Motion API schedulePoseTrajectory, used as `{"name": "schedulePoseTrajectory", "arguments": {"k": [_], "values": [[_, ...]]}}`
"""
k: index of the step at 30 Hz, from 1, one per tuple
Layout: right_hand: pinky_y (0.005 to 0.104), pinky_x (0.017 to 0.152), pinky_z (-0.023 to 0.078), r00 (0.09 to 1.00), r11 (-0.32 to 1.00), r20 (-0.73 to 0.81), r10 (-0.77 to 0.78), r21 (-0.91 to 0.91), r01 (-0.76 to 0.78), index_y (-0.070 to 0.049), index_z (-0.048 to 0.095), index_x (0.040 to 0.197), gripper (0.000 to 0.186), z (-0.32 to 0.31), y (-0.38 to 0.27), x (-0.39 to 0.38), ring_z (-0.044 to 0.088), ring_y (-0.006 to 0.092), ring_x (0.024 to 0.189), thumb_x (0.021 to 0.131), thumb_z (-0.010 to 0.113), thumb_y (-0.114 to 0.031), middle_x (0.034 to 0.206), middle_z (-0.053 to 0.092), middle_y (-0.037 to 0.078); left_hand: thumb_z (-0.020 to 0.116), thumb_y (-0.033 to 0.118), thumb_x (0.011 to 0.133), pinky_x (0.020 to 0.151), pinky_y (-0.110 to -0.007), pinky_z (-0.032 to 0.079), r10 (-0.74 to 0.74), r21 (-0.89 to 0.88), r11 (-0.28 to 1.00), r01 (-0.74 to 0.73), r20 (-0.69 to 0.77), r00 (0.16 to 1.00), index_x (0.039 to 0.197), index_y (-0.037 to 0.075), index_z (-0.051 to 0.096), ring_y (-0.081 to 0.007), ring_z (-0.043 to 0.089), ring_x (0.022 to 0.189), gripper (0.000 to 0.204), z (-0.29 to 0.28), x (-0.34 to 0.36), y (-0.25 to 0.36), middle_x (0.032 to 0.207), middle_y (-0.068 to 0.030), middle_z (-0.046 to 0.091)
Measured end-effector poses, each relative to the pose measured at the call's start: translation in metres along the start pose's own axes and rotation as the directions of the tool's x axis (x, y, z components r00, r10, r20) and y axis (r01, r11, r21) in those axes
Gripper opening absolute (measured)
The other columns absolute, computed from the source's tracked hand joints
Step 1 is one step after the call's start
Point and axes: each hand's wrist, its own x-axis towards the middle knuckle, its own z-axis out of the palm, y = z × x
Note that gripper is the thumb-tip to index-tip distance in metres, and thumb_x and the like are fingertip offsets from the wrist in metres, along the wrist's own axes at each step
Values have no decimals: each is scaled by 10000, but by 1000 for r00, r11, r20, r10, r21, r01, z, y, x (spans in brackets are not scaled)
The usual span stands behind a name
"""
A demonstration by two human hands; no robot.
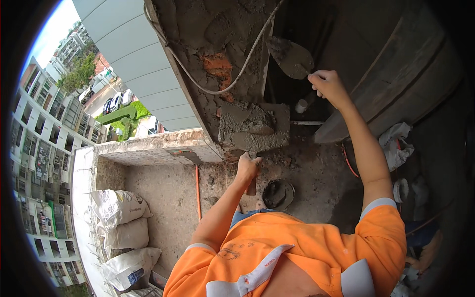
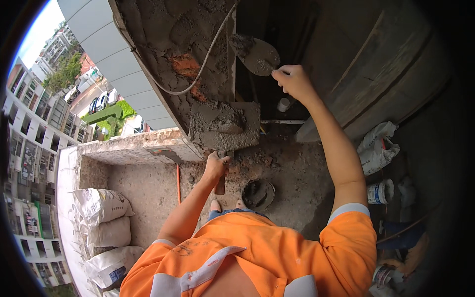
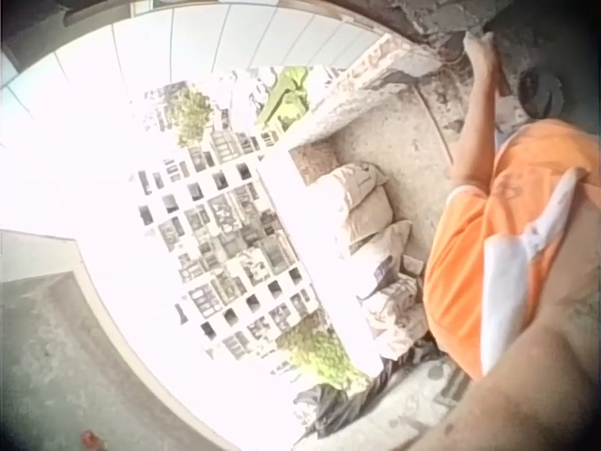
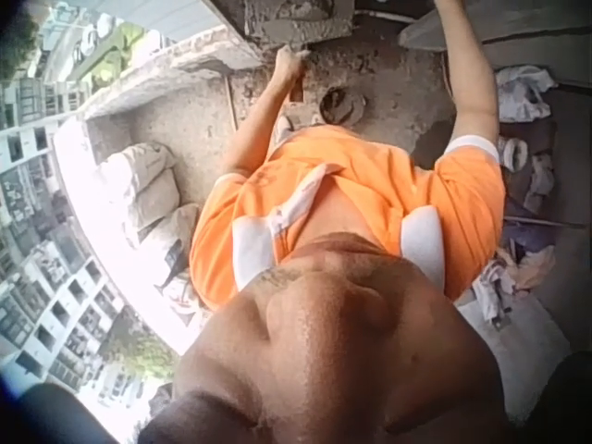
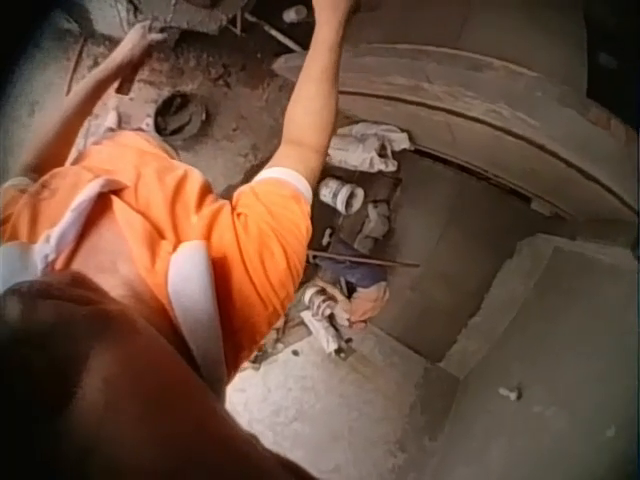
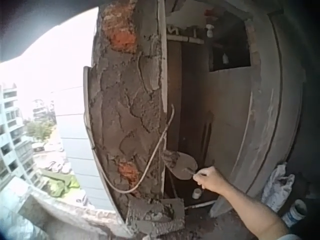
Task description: Applying mortar to a brick column and smoothing it using a trowel and a hawk.
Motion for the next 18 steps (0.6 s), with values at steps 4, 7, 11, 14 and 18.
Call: {"name": "schedulePoseTrajectory", "arguments": {"k": [4,7,11,14,18], "values": [[445,650,513,944,714,9,-331,-651,256,-24,680,858,267,55,49,-66,632,388,728,838,642,-287,771,653,180,647,92,797,429,-308,430,1,31,1000,-2,23,1000,828,35,464,-156,487,450,194,12,0,15,605,-46,511],[429,671,521,975,714,-49,-216,-690,123,-25,680,890,243,65,58,-88,638,351,768,827,658,-258,791,652,149,642,93,800,427,-309,423,-27,-46,999,28,24,999,816,40,460,-151,470,447,190,16,-8,33,608,-44,508],[394,679,523,906,737,-56,-419,-604,304,-32,676,914,231,40,83,-122,643,294,807,768,723,-205,851,639,94,650,90,786,416,-323,428,-26,-14,1000,26,22,999,836,7,471,-173,493,439,204,5,0,26,620,-66,522],[378,679,523,838,595,103,-536,-659,461,-45,675,893,251,25,82,-127,631,263,810,700,774,-172,877,624,66,663,99,779,424,-342,448,23,49,998,-26,76,997,883,-42,493,-196,552,464,245,-5,4,24,665,-104,561],[370,673,521,756,495,35,-654,-736,462,-41,658,849,227,30,60,-122,624,253,798,683,774,-143,857,619,54,703,117,749,688,-426,512,358,416,804,-424,231,905,1053,-34,536,-396,633,731,379,0,-33,36,804,-237,633]]}}
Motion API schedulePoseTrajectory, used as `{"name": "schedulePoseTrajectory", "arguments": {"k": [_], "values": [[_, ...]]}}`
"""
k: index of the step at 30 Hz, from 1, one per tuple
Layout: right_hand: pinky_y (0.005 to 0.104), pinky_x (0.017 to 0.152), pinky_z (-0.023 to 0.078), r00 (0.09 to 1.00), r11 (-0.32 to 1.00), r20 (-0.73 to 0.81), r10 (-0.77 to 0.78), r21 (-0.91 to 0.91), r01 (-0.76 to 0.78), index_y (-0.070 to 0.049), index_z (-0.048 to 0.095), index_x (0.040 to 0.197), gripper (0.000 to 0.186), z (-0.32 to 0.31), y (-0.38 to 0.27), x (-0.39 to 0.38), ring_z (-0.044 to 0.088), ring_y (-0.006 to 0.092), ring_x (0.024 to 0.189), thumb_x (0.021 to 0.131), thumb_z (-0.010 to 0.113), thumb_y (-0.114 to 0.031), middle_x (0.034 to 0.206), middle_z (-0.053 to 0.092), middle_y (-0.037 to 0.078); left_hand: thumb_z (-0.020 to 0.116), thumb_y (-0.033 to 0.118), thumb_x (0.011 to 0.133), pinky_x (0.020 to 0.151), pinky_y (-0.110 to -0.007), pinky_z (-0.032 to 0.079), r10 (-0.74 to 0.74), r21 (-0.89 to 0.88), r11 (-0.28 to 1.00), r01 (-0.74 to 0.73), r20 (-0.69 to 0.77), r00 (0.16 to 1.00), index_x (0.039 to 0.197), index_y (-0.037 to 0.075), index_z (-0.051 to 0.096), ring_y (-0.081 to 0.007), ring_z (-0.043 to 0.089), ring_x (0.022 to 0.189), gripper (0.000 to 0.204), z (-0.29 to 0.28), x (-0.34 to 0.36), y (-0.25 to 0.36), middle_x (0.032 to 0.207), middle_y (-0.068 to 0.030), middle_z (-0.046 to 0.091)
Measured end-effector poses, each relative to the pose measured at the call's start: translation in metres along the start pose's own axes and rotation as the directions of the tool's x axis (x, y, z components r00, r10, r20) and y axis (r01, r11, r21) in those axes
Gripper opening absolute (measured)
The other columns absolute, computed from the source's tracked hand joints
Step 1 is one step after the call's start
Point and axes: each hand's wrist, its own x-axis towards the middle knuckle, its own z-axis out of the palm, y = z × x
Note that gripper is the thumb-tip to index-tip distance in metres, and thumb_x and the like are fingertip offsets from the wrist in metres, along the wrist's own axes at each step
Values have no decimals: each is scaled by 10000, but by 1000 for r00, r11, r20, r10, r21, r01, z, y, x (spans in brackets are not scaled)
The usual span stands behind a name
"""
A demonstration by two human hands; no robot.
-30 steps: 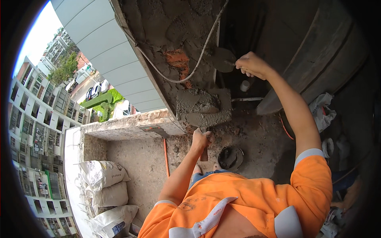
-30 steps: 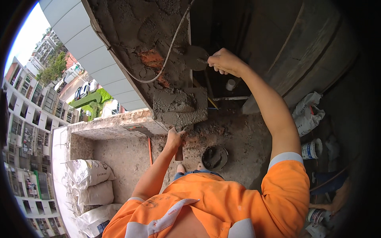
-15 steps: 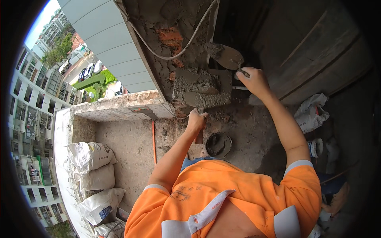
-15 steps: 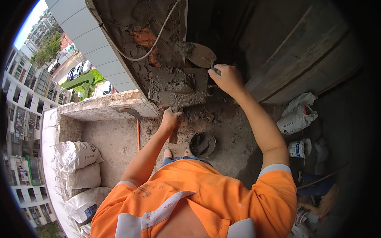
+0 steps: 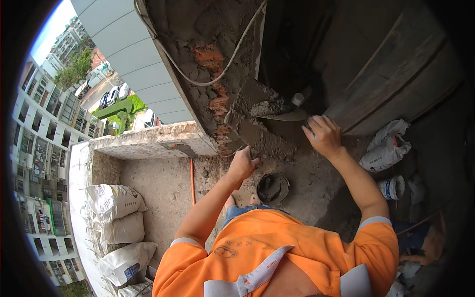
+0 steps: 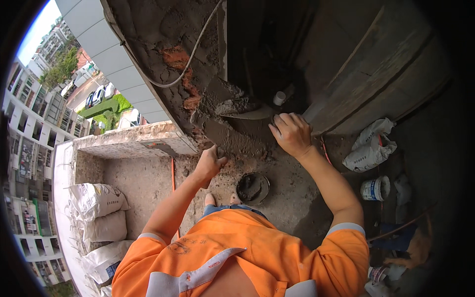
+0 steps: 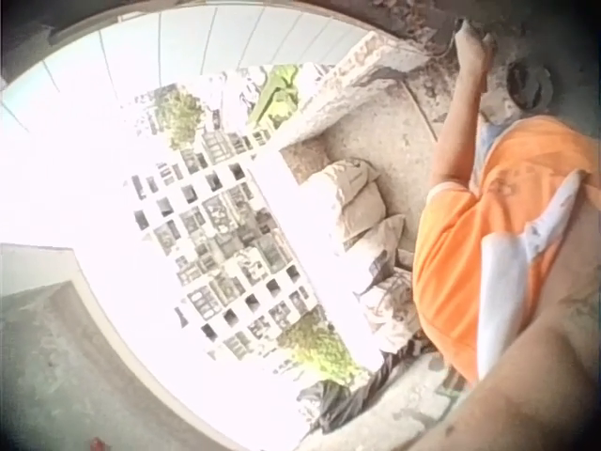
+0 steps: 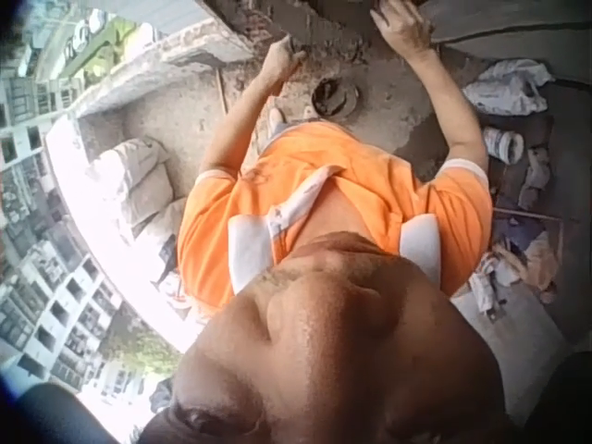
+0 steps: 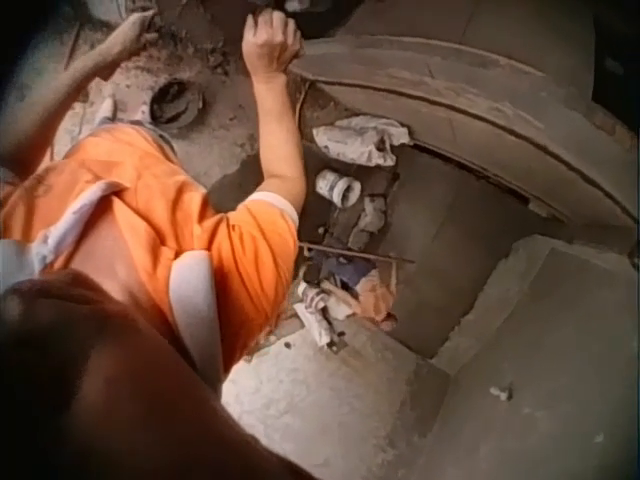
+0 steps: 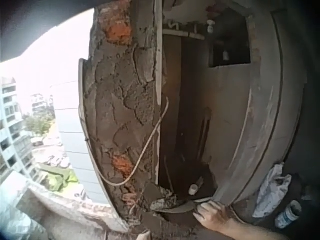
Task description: Applying mortar to a brick column and smoothing it using a trowel and a hawk.
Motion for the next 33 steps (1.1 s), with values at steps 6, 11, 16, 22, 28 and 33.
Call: {"name": "schedulePoseTrajectory", "arguments": {"k": [6,11,16,22,28,33], "values": [[435,658,509,849,808,222,480,265,-526,-24,687,923,272,16,-44,-14,646,343,769,812,685,-272,849,662,132,717,151,771,751,-437,501,-197,-169,966,197,20,980,1000,-54,561,-411,645,851,345,34,-4,-9,887,-275,643],[409,642,514,923,882,15,385,289,-373,-6,677,894,233,-10,-19,0,647,335,767,777,722,-202,843,663,125,695,138,807,747,-409,505,-212,-117,971,208,-20,977,999,-84,552,-385,651,834,327,17,14,5,891,-258,645],[398,610,506,988,982,-27,150,123,-145,-14,672,858,205,-49,-1,26,623,298,728,739,740,-166,789,631,96,697,142,796,750,-429,493,-83,-122,989,78,-31,996,984,-82,542,-404,644,851,331,-15,13,22,860,-265,637],[372,593,510,998,1000,-53,29,-1,-29,-33,668,837,211,-67,-6,42,622,270,716,682,775,-130,782,625,71,696,145,784,756,-444,483,38,32,999,-38,21,999,1006,-63,546,-435,617,889,339,-27,2,52,880,-258,640],[350,585,501,925,996,-376,-60,-84,30,-9,644,837,203,-116,-9,107,618,254,697,700,771,-86,787,628,74,697,128,791,692,-426,497,24,-83,996,-19,62,998,1009,-50,538,-369,641,787,324,-19,-3,34,843,-206,642],[331,648,516,880,949,-447,-158,-316,10,-52,675,899,216,-140,9,199,620,210,763,741,755,-176,816,622,27,682,130,826,495,-343,479,-174,-270,940,207,139,975,1007,-48,530,-214,611,610,296,-12,2,31,801,-136,602]]}}
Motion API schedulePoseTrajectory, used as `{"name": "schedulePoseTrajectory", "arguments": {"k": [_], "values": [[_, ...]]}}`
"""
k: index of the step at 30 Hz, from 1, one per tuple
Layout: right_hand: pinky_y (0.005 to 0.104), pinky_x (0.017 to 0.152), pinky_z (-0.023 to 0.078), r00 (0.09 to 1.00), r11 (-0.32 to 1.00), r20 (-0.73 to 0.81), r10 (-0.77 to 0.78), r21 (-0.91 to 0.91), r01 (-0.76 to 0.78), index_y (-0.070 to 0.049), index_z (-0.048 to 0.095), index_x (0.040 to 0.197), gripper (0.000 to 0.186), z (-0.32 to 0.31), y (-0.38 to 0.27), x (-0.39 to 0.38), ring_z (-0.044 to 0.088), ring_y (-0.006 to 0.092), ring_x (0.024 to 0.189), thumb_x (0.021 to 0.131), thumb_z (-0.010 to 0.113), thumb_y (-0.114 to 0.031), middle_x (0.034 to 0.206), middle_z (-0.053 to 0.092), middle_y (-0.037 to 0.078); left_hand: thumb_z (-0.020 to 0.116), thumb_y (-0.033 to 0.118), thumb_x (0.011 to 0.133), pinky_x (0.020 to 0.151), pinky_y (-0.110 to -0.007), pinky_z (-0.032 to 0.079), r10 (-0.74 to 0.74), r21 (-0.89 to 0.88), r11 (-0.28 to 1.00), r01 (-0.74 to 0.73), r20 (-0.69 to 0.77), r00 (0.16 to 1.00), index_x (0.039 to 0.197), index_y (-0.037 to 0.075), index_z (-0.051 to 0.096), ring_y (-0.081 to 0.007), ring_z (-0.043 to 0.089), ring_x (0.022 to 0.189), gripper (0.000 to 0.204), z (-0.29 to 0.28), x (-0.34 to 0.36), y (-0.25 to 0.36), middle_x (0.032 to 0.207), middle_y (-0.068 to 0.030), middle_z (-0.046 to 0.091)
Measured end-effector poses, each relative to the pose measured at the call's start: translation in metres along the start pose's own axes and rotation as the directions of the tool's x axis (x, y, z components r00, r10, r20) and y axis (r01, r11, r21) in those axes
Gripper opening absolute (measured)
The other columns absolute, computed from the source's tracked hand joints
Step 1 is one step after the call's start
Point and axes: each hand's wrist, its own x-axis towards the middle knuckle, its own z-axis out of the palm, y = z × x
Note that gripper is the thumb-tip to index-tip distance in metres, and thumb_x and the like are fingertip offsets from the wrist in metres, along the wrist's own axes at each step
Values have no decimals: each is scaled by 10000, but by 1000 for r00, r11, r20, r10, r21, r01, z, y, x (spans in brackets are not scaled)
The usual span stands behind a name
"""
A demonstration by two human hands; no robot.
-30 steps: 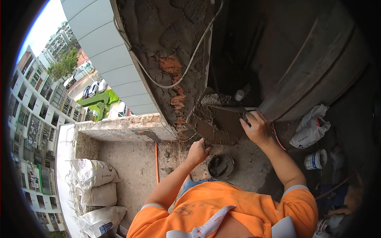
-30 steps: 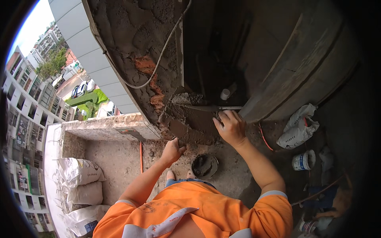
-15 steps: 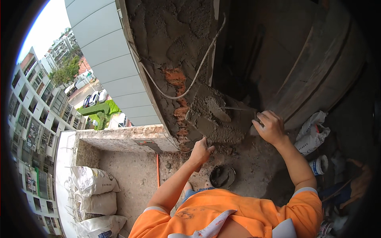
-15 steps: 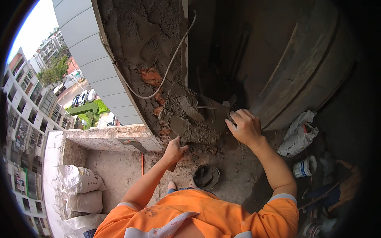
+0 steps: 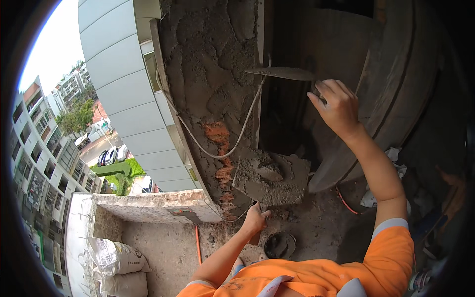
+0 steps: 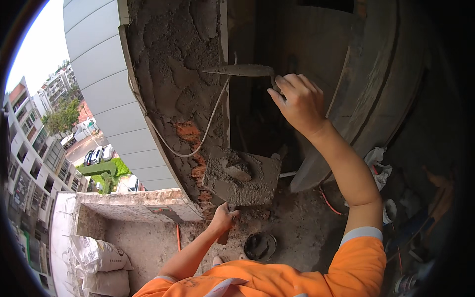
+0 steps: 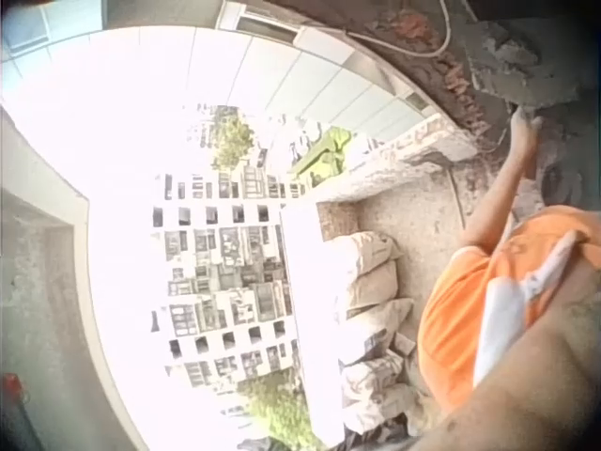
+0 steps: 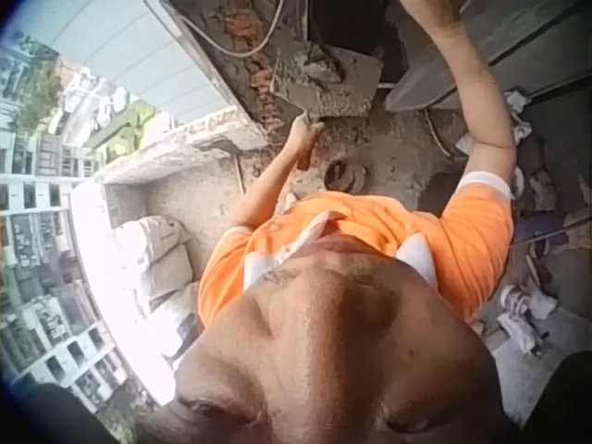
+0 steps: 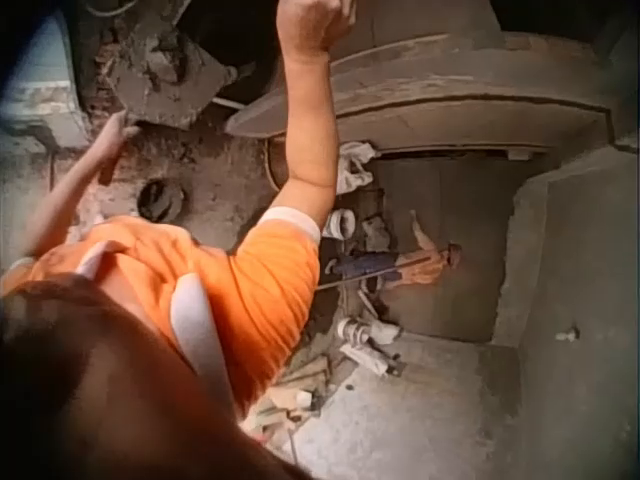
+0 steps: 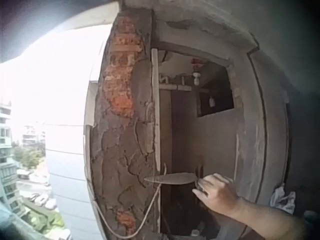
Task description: Applying mortar to a brick column and smoothing it using a trowel and a hawk.
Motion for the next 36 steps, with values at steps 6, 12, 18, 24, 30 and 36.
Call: {"name": "schedulePoseTrajectory", "arguments": {"k": [6,12,18,24,30,36], "values": [[337,665,527,978,944,74,-196,-255,209,-89,684,918,220,48,34,75,626,206,792,778,718,-256,824,623,16,679,64,813,448,-302,453,-37,-197,980,24,-61,997,903,16,471,-145,522,515,232,-13,5,-23,672,-50,528],[335,679,547,977,918,6,-212,-343,202,-103,684,916,205,38,64,122,644,199,826,814,684,-281,837,635,19,679,83,799,426,-317,453,-49,-125,992,31,-145,988,886,4,487,-165,527,486,224,-33,-5,-30,647,-65,543],[349,703,550,993,904,-120,-8,-424,-44,-94,700,967,273,-1,62,134,659,212,864,837,680,-333,895,672,-1,701,133,779,449,-364,490,-75,-106,993,58,-160,984,880,-73,512,-251,609,494,298,-32,0,-37,673,-156,583],[337,641,498,965,937,-33,260,248,-244,14,689,945,267,6,5,0,644,248,691,831,720,-226,823,669,117,708,161,756,645,-396,515,254,206,954,-216,-182,950,935,-91,558,-326,659,737,343,-29,20,-97,795,-217,625],[400,631,515,706,859,660,255,181,-480,6,655,862,191,15,-81,-208,640,319,710,753,724,-135,802,645,116,703,125,741,798,-403,492,25,174,985,-7,-99,995,965,-76,590,-365,622,913,322,-17,20,-59,977,-229,613],[382,658,504,826,898,563,-18,372,-234,-29,654,913,262,0,-79,-233,625,274,770,706,763,-148,855,631,76,708,115,730,786,-409,490,103,191,978,-79,-124,987,951,-59,592,-371,618,905,304,-26,36,-67,954,-228,610]]}}
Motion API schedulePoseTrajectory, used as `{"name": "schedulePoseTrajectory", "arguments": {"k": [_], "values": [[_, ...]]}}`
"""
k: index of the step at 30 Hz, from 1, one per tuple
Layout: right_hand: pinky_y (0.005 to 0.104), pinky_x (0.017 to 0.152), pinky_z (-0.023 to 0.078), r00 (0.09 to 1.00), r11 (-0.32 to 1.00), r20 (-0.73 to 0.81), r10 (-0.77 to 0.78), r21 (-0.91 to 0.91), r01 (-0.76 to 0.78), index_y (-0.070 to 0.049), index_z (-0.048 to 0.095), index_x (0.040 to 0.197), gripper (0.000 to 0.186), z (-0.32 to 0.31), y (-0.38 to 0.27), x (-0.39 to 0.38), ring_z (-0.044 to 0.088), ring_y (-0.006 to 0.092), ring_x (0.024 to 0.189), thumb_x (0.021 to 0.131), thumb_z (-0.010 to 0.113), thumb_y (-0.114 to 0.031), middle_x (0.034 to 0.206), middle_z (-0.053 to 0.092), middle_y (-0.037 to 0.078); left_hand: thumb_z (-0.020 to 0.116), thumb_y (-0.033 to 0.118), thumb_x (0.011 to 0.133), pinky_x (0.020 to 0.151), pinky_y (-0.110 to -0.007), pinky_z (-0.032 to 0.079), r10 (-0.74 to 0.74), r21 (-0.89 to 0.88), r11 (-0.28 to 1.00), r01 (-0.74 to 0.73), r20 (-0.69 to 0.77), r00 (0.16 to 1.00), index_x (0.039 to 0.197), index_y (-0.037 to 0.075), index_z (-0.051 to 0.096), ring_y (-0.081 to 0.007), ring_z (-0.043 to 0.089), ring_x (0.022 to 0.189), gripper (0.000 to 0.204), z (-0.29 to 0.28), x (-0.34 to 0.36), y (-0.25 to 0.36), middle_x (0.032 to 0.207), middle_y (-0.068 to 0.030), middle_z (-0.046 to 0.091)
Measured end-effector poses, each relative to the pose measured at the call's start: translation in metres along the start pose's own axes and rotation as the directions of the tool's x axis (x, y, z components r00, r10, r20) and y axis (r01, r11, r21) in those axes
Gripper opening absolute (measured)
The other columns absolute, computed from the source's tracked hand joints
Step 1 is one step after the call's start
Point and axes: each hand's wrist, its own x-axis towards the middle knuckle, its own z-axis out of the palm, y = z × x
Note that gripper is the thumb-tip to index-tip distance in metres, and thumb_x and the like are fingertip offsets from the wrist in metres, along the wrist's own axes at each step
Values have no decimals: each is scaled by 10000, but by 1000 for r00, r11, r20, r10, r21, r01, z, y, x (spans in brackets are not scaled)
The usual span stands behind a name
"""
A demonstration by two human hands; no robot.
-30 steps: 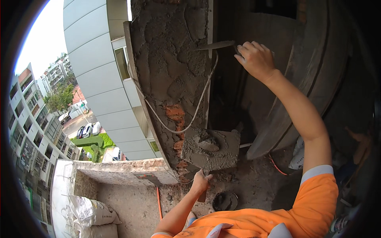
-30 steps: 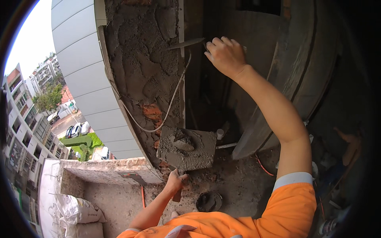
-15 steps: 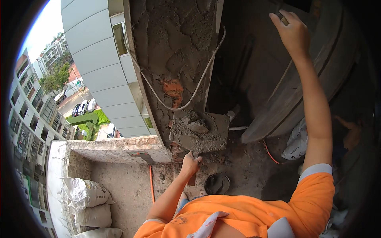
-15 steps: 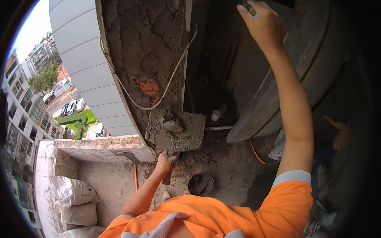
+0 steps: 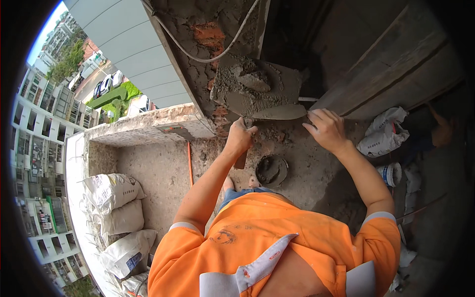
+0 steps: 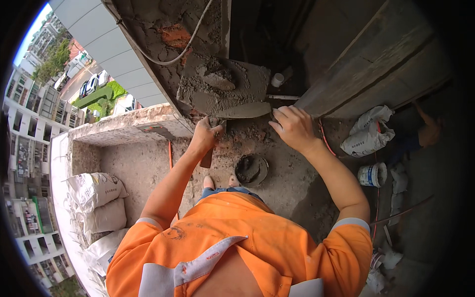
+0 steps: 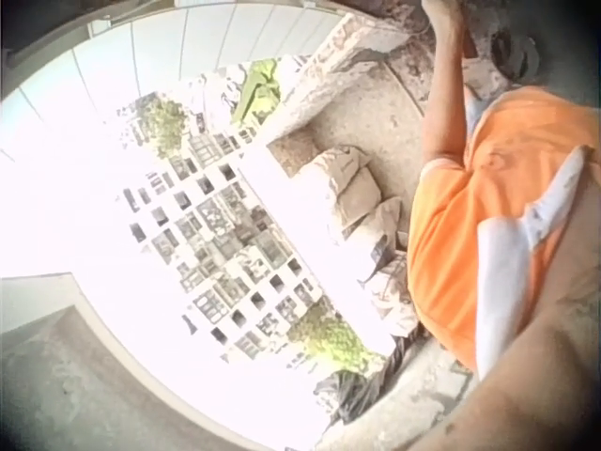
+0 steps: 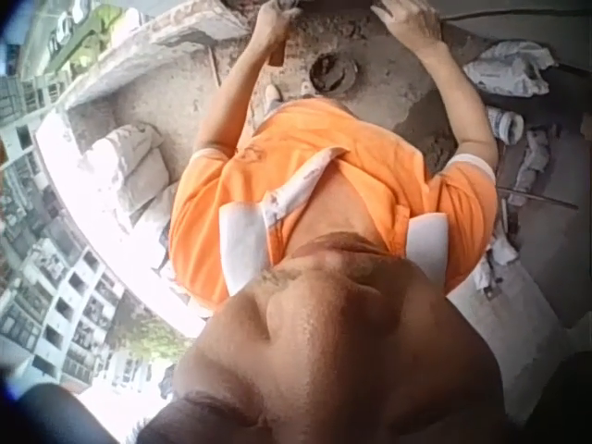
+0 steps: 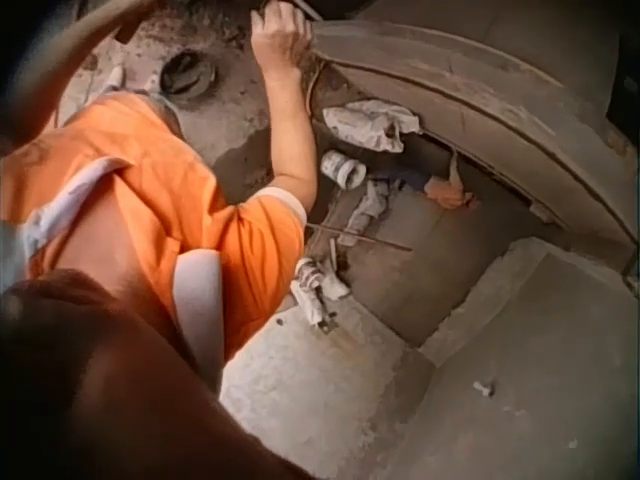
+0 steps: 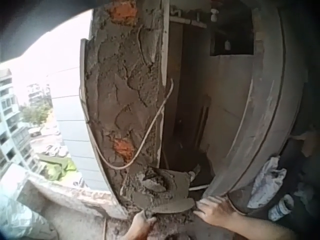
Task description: Applying mortar to a brick column and smoothing it using a trowel and a hawk.
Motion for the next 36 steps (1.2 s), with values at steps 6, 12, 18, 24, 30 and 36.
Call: {"name": "schedulePoseTrajectory", "arguments": {"k": [6,12,18,24,30,36], "values": [[359,639,502,984,996,-180,2,-88,-18,-46,656,876,229,5,3,21,611,236,744,700,762,-149,829,621,40,705,143,758,711,-484,492,101,212,972,-98,-1,995,944,-34,548,-444,618,817,300,19,-51,42,808,-255,633],[407,669,510,863,796,20,504,377,-474,12,665,910,282,51,-46,10,640,357,792,791,729,-235,888,656,144,727,146,751,707,-455,503,-57,108,992,61,-40,998,1021,-40,531,-404,631,775,382,19,-35,4,832,-252,632],[364,659,521,999,999,-43,26,-21,-27,-46,680,879,240,33,-7,11,636,243,775,688,769,-161,840,640,54,721,109,773,731,-407,490,-111,-3,994,111,-1,994,990,-58,550,-307,650,804,322,-44,-15,14,871,-225,635],[357,664,511,966,995,-244,-83,-67,69,-39,674,890,254,45,-11,67,625,242,764,673,768,-130,860,643,47,708,199,764,670,-541,463,219,542,814,-207,43,975,897,4,541,-474,586,760,288,-78,-36,19,823,-264,628],[374,656,511,917,998,-395,-53,14,64,-74,673,862,208,120,-42,143,629,236,801,695,765,-155,872,644,22,705,114,763,483,-374,486,40,126,992,-20,-158,987,867,-20,508,-240,593,490,260,-45,-16,-78,643,-145,590],[428,747,519,921,872,67,384,302,-385,-66,711,919,332,110,-32,234,660,349,860,788,684,-371,920,692,131,686,113,784,381,-334,437,-223,-208,961,182,-194,955,880,-10,477,-184,547,449,260,-51,29,-57,615,-90,550]]}}
